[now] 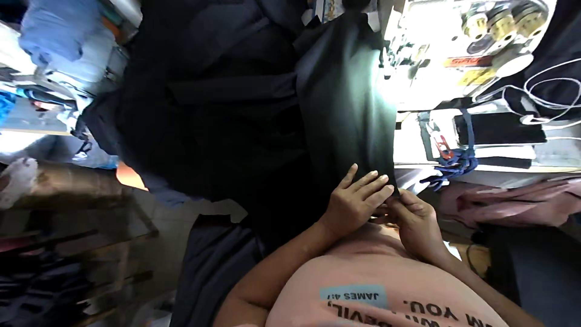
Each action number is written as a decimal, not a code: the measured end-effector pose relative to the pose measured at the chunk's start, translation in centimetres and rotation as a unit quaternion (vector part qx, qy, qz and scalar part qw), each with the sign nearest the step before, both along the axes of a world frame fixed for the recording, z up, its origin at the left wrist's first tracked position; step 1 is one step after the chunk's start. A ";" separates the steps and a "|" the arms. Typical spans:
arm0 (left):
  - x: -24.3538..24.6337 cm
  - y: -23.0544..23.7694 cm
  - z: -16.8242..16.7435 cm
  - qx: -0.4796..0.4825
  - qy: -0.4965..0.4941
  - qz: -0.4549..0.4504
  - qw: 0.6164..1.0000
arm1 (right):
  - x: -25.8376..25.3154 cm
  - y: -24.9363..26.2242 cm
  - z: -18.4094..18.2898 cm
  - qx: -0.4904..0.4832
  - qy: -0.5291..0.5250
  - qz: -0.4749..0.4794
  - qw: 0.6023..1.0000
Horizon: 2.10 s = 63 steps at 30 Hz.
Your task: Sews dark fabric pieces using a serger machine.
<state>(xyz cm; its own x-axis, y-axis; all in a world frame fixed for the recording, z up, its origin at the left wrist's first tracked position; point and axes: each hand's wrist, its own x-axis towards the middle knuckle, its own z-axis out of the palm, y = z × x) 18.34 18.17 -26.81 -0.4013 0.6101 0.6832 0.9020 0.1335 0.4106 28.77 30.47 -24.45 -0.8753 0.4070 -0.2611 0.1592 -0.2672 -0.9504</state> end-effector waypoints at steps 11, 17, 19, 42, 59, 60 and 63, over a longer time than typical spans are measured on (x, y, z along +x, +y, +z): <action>-0.2 -0.1 -1.4 -0.028 0.021 -0.009 0.999 | 1.1 0.8 -0.6 -0.162 0.051 0.091 0.981; -1.7 -0.2 0.8 0.058 -0.087 -0.026 0.994 | -0.5 1.7 -0.4 0.038 0.109 0.120 0.986; -2.6 0.2 3.8 0.110 -0.191 -0.026 0.975 | -2.7 2.7 -0.4 0.171 0.164 0.108 0.966; -12.2 3.1 13.5 0.192 0.001 0.041 0.981 | -18.4 10.2 3.1 0.508 0.182 -0.048 0.841; -12.5 3.2 16.1 0.081 -0.126 -0.002 0.989 | -16.6 12.8 0.9 0.450 0.164 0.089 0.874; -12.4 3.0 16.4 0.052 -0.129 -0.004 0.990 | -16.2 12.6 0.5 0.446 0.156 0.090 0.877; -11.7 2.1 17.0 -0.043 -0.120 0.007 0.992 | -15.4 11.9 -0.4 0.445 0.156 0.085 0.878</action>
<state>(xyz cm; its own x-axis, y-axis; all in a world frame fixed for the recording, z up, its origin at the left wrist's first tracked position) 6.60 20.24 -9.84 -0.5542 0.6554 0.5132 0.7778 0.1882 0.5996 13.37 42.33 -24.83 -0.9152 0.1852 0.3579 -0.1810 0.6047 -0.7756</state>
